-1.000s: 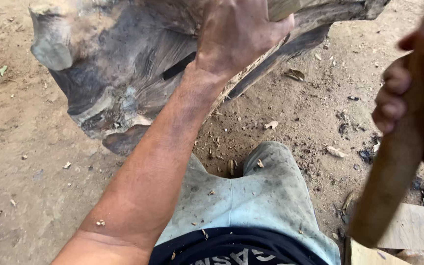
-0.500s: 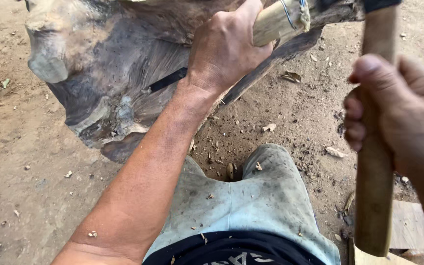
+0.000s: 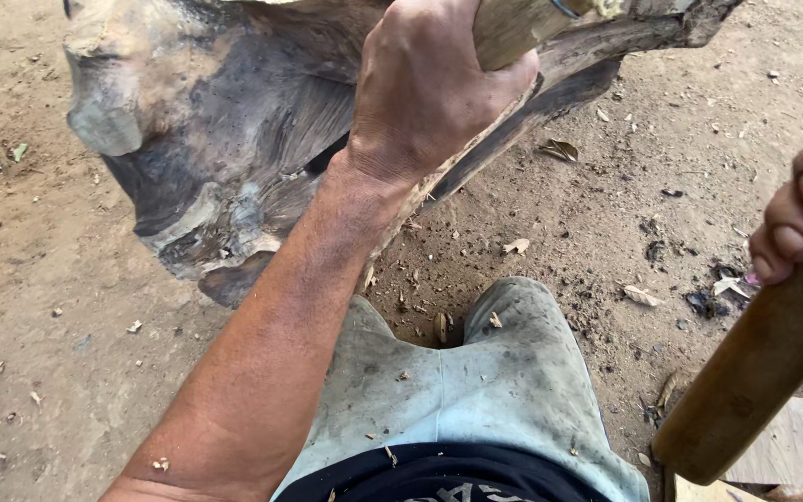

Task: The person uses a hammer and a chisel to carve a large piece of wood. They repeatedly strike the chisel to remove wood chips and shape the surface.

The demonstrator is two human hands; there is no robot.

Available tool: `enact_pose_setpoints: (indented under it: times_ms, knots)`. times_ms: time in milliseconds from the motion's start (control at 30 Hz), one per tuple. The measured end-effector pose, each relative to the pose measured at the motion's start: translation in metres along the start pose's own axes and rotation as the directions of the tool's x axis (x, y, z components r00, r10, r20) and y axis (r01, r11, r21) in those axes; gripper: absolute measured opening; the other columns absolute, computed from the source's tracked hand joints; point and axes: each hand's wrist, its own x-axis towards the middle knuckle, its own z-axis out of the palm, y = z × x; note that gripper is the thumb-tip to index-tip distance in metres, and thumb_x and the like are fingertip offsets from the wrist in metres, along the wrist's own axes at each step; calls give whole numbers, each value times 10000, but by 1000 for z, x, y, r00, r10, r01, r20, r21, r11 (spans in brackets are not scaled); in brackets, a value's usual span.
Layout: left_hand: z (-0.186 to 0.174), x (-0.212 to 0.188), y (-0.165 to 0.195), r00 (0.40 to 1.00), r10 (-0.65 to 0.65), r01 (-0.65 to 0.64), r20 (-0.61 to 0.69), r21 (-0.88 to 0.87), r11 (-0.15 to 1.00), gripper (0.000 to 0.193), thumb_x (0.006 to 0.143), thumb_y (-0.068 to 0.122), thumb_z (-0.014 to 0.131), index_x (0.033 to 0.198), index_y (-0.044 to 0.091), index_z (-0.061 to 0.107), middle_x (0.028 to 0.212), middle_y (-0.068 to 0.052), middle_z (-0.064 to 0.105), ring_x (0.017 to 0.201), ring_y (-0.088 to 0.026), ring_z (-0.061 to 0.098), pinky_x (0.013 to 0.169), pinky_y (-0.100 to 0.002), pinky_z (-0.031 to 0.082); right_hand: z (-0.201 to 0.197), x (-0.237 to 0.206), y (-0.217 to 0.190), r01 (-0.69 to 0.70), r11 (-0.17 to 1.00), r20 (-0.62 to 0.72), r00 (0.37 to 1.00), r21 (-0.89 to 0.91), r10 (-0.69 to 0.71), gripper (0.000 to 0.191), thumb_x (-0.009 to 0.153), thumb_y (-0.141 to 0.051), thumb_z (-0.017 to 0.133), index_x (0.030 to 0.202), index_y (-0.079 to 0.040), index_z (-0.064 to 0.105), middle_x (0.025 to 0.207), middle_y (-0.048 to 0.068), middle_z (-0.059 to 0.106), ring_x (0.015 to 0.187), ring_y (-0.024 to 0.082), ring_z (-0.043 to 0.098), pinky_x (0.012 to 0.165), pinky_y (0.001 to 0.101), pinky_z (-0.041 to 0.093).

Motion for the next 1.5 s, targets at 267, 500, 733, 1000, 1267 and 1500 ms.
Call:
enact_pose_setpoints:
  times_ms: [267,500,733,1000,1267,1500]
  knots:
    - [-7,1,-11,994,18,-11,-110,64,998,395,963,246,870,1149,12,612,835,-127,733,690,-193,774,601,-290,684,54,67,8,10,938,-51,998,-346,-29,232,1152,-230,546,1279,-58,637,1119,97,675,897,263,742,780,559,689]
    - [2,-3,-23,993,0,7,-114,62,998,355,936,217,842,1094,5,605,803,-140,718,641,-187,738,538,-296,652,132,80,51,-273,698,-661,652,-662,-371,265,1161,-299,505,1260,-72,600,1014,74,639,797,230,682,699,497,645]
    - [30,-3,-28,992,-110,108,57,31,994,294,942,172,852,1078,-7,662,871,-163,767,676,-170,783,559,-247,646,199,133,47,-608,478,-770,550,-634,-322,307,1171,-368,464,1242,-86,564,910,51,602,697,196,622,617,435,602]
    - [23,-18,-21,991,-113,105,68,115,988,350,926,183,860,1144,0,656,952,-196,774,774,-235,802,586,-271,679,226,148,51,-623,495,-785,568,-606,-246,361,1181,-447,417,1220,-103,522,791,24,560,582,158,554,524,364,552]
    - [21,-18,-20,965,-221,211,143,83,974,229,1002,155,798,1117,39,637,946,-164,778,777,-197,812,602,-275,648,245,159,54,-721,394,-822,507,-569,-259,316,1103,-389,497,1076,-76,532,705,77,578,502,199,557,444,410,553]
    - [19,-24,-19,984,-150,134,100,149,980,288,942,165,820,1076,27,606,952,-198,771,766,-228,795,560,-282,679,224,138,67,-673,508,-838,493,-537,-233,314,1127,-387,505,1052,-81,489,676,57,537,489,185,523,439,381,555]
